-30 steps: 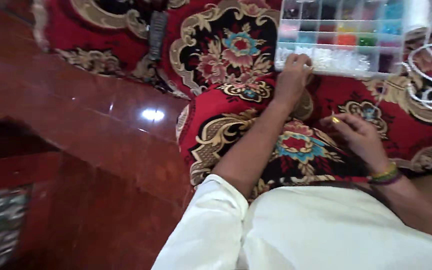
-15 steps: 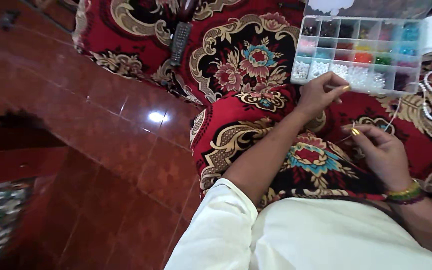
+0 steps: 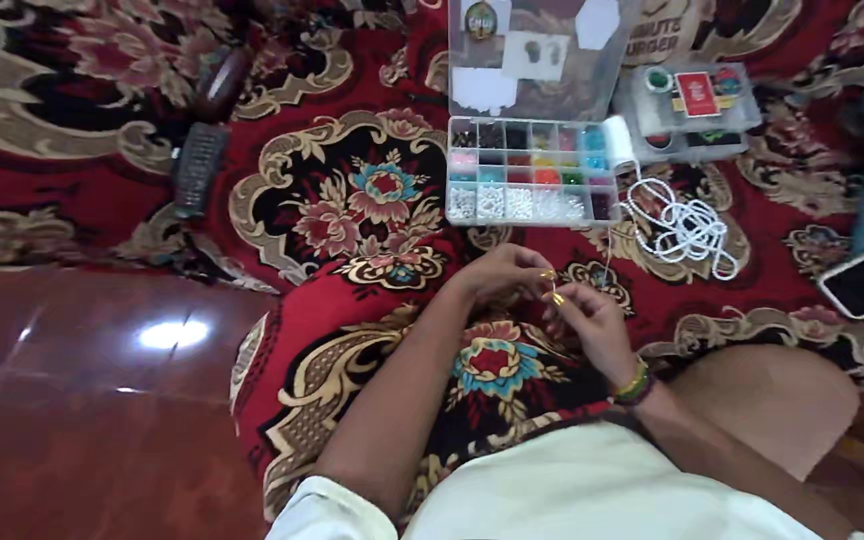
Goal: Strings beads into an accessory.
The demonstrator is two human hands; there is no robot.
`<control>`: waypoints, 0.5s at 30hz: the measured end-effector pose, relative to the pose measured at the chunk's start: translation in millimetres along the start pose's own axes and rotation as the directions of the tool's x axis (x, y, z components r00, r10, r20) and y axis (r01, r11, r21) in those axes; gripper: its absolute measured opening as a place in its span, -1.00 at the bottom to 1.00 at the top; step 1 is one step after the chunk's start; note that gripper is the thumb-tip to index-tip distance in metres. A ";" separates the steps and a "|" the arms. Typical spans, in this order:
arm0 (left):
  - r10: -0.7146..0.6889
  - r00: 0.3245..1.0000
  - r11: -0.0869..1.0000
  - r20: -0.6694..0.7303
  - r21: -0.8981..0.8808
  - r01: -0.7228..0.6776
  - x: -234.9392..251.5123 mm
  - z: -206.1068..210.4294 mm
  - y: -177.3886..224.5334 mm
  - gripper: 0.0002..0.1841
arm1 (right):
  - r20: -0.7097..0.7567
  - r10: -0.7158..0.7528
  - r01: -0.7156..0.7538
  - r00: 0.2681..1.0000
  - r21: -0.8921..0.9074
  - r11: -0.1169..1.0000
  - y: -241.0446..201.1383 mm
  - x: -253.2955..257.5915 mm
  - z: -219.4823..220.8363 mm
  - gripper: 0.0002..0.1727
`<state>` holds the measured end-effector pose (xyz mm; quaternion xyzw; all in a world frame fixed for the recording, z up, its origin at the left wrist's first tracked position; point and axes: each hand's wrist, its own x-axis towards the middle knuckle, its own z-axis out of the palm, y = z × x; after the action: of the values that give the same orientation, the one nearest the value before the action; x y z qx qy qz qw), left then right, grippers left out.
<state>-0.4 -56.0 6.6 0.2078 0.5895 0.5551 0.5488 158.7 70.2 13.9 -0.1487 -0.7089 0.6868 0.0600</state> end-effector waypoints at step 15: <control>-0.020 0.999 0.993 0.047 -0.119 0.026 -1.6 -0.9 -2.7 -0.85 | -0.008 0.050 -0.049 0.999 0.075 0.996 -0.1 -0.7 0.5 -0.79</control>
<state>0.3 -58.6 4.7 0.1805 0.5449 0.5781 0.5799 159.2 69.4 14.0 -0.1670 -0.6785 0.7135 0.0520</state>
